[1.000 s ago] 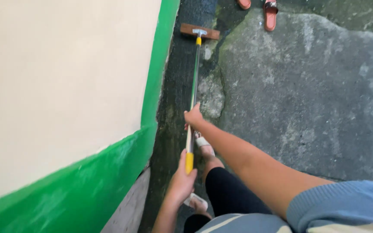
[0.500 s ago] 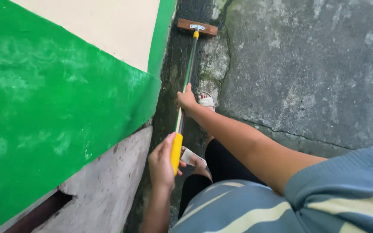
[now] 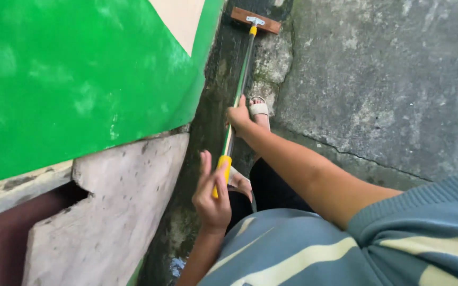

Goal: The person is scrubbing a concrete floor area with a long-handled brush and water from buckets.

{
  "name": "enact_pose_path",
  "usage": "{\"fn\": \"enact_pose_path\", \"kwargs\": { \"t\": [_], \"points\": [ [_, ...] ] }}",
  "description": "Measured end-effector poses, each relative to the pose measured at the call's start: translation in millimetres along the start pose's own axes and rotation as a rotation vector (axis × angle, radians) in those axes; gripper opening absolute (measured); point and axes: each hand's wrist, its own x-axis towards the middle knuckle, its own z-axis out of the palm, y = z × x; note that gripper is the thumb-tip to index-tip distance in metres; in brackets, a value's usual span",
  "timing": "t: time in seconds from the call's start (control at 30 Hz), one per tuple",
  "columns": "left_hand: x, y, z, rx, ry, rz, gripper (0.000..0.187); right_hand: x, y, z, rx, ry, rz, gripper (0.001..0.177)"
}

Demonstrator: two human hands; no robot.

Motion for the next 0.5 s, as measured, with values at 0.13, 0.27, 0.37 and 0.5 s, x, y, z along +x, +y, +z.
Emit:
{"fn": "enact_pose_path", "kwargs": {
  "t": [0.13, 0.27, 0.37, 0.5],
  "points": [
    [-1.1, -23.4, 22.9, 0.035, -0.078, 0.100, 0.025, 70.0, 22.7, -21.8, -0.045, -0.109, 0.035, 0.076],
    [38.7, -45.6, 53.2, 0.036, -0.015, 0.073, 0.022, 244.1, 67.5, -36.3, -0.041, -0.247, -0.014, 0.068],
    [57.7, -60.8, 54.5, 0.046, -0.013, 0.005, 0.021, 103.8, -45.3, -0.4, -0.294, 0.004, -0.088, 0.086],
    [21.7, -70.9, 37.3, 0.010, -0.008, 0.078, 0.025, 77.1, -35.5, -3.3, -0.342, 0.027, -0.045, 0.083]
  ]
}}
